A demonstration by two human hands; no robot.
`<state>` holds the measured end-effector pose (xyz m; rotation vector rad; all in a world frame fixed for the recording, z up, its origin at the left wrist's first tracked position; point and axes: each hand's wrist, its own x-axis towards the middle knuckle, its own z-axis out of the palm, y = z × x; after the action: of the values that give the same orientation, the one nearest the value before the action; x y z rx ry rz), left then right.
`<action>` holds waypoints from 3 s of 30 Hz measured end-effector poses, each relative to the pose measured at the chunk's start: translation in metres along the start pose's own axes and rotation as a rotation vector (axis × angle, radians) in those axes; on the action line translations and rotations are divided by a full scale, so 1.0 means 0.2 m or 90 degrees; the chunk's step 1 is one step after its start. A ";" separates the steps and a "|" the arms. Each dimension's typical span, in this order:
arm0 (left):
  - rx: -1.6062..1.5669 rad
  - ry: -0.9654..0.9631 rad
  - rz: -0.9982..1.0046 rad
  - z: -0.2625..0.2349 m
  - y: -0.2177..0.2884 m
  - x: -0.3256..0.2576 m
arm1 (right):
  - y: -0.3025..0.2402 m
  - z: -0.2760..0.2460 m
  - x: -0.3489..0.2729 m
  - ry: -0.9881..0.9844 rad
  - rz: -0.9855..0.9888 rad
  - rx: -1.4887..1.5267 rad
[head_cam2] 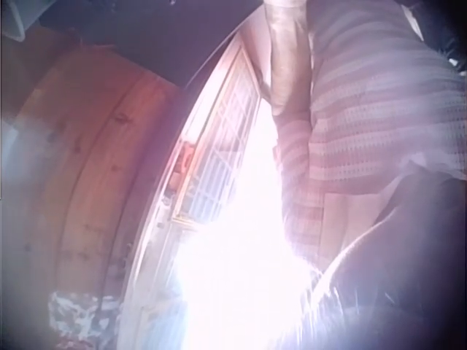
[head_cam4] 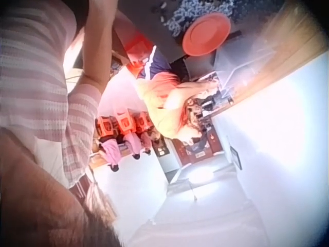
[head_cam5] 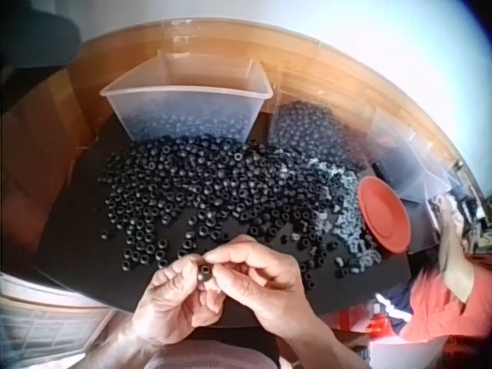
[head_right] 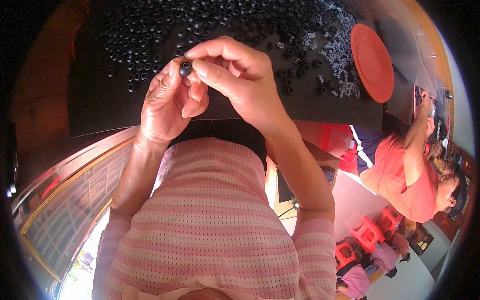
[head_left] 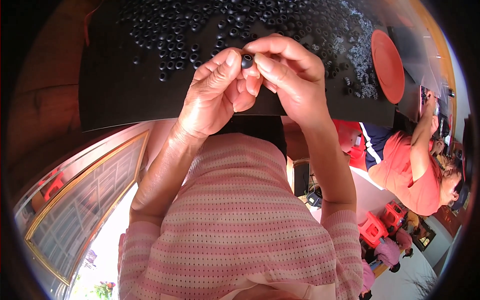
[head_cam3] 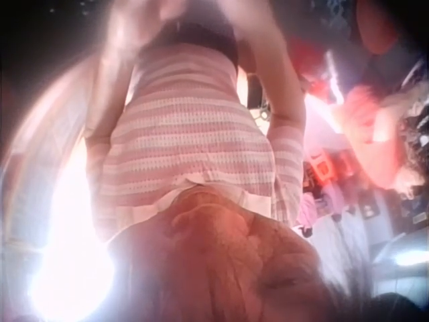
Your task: The person inserts small plastic pieces into black rubber grommets by hand and empties a plate of assembled parts into a plastic container.
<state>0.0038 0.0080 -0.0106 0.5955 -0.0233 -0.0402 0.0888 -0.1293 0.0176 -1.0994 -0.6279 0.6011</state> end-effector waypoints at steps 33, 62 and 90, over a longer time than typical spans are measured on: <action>0.023 0.025 -0.042 0.03 0.03 0.01 | -0.03 -0.25 0.33 -0.080 -0.212 -1.064; 0.076 0.060 -0.011 0.06 0.01 0.01 | -0.13 -0.08 -0.03 -0.075 -0.138 -0.507; 0.147 0.046 -0.057 0.07 0.01 0.00 | -0.18 -0.02 -0.07 -0.050 -0.182 -0.417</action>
<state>0.0028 0.0023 0.0018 0.8277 0.0698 -0.1030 0.0866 -0.1540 0.0477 -1.5600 -1.0733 0.1843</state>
